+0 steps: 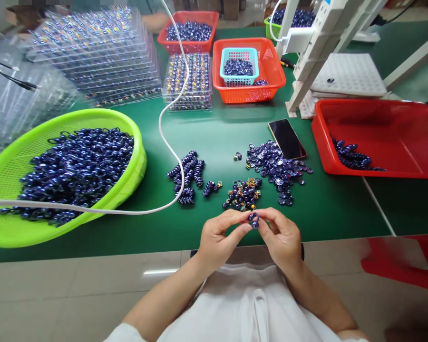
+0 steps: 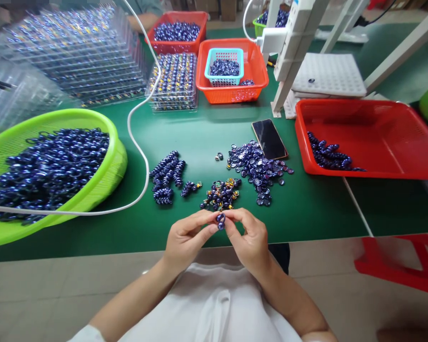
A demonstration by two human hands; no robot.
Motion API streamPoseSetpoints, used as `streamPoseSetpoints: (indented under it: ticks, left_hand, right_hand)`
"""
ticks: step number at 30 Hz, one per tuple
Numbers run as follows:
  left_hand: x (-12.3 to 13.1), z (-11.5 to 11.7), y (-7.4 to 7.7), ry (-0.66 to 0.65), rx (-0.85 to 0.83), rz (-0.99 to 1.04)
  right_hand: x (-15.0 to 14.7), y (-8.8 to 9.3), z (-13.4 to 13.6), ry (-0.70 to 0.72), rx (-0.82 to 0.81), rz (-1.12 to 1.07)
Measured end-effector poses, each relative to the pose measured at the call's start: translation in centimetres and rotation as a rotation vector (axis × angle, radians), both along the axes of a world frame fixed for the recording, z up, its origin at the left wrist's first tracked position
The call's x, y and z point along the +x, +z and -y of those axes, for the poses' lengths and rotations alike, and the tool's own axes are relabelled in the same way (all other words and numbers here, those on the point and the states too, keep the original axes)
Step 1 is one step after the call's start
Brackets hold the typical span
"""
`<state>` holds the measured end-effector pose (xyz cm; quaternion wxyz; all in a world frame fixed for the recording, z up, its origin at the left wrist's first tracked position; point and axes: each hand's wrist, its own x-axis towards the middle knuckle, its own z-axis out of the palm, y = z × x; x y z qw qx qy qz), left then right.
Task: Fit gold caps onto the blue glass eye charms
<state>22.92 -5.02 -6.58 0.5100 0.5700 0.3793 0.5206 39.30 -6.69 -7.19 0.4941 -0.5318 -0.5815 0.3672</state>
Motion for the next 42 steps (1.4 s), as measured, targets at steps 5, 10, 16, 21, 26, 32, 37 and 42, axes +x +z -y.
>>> streamPoseSetpoints:
  ticks: [5, 10, 16, 21, 26, 32, 37, 42]
  left_hand:
    - [-0.1, 0.0, 0.5, 0.021, -0.054, -0.102]
    - [-0.3, -0.3, 0.9, 0.001, 0.011, -0.177]
    - [-0.1, -0.2, 0.1, 0.002, -0.091, -0.171]
    - [-0.2, -0.1, 0.9, -0.059, -0.21, -0.149]
    - [-0.4, -0.2, 1.8, 0.006, -0.06, -0.287]
    - [0.2, -0.3, 1.6, 0.012, -0.231, -0.243]
    - [0.1, -0.7, 2.0, -0.15, -0.606, 0.066]
    - [-0.7, -1.4, 1.6, -0.303, -0.755, 0.218]
  right_hand:
    - [-0.3, 0.2, 0.0, 0.12, -0.106, -0.136]
    - [-0.9, 0.8, -0.6, 0.147, -0.22, -0.34]
    - [-0.4, 0.4, -0.7, 0.132, -0.213, -0.29]
    - [0.6, 0.9, -0.9, 0.115, -0.046, -0.006]
    - [1.2, 1.2, -1.1, 0.102, 0.157, 0.255]
    - [0.9, 0.5, -0.9, 0.045, 0.379, 0.488]
    - [0.8, 0.3, -0.8, 0.041, 0.406, 0.48]
    - [1.3, 0.9, -1.0, 0.221, 0.333, 0.383]
